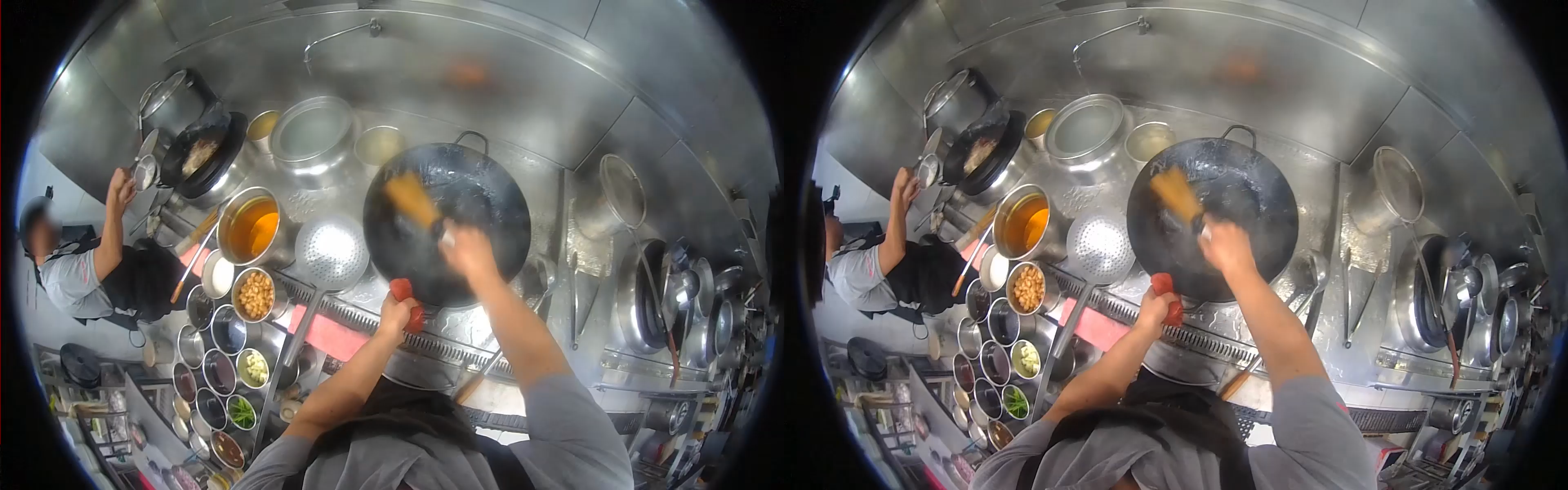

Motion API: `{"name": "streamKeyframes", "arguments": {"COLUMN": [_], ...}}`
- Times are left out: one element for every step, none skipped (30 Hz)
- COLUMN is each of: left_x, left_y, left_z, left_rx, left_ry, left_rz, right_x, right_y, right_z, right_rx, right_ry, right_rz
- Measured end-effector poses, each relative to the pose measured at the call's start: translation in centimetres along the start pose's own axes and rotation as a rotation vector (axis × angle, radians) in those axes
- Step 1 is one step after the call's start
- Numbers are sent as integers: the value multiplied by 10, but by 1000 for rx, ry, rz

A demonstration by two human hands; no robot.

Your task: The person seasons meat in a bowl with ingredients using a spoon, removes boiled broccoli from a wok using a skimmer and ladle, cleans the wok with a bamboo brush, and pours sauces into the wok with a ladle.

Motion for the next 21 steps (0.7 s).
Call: {"name": "streamKeyframes", "arguments": {"left_x": [2,3,4,5,5,6,8,8,7,6,3,1,-1,-5,-3,-2,-9,-17,-24,-30,-31], "left_y": [0,-1,-3,-3,-5,-7,-9,-12,-12,-11,-10,-8,-6,-5,-4,-3,-7,-2,7,14,14], "left_z": [3,7,9,10,11,12,12,13,14,14,14,14,15,16,19,22,21,20,21,22,28], "left_rx": [-12,-27,-15,-22,-30,-25,1,23,16,30,44,34,33,31,23,-7,-30,-25,-47,-67,-60], "left_ry": [-25,-52,-47,-77,-106,-101,-80,-62,-62,-79,-96,-101,-83,-62,-65,-88,-110,-115,-51,8,-9], "left_rz": [-8,-18,-15,-17,-22,-22,-37,-51,-48,-15,15,17,32,41,42,22,-14,-27,-29,-28,-22], "right_x": [2,0,-6,-15,-33,-53,-83,-96,-104,-103,-93,-77,-64,-28,-19,-13,-7,-3,7,10,5], "right_y": [22,43,57,69,72,71,65,46,26,1,-24,-44,-58,-56,-46,-36,-18,0,21,44,64], "right_z": [2,12,30,50,66,82,85,97,99,94,80,59,28,29,16,11,11,10,17,25,36], "right_rx": [85,200,272,346,421,446,384,375,224,80,55,30,90,84,30,56,50,109,120,225,218], "right_ry": [-67,-85,-58,-34,-69,14,168,181,282,283,262,239,264,199,108,66,14,-7,-71,-143,-150], "right_rz": [35,46,56,67,-12,-125,-76,-120,-171,-162,-164,-166,-203,-179,-113,-105,-65,-37,12,-26,-43]}}
Point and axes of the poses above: each hand's wrist, its own y-axis away from the middle knuckle, its own z-axis out of the back of the hand, x = y × z, the point moved 3 cm from there along -y, towards the middle knuckle, and after that the axes turned 10 degrees about z, right-handed, at the moved point
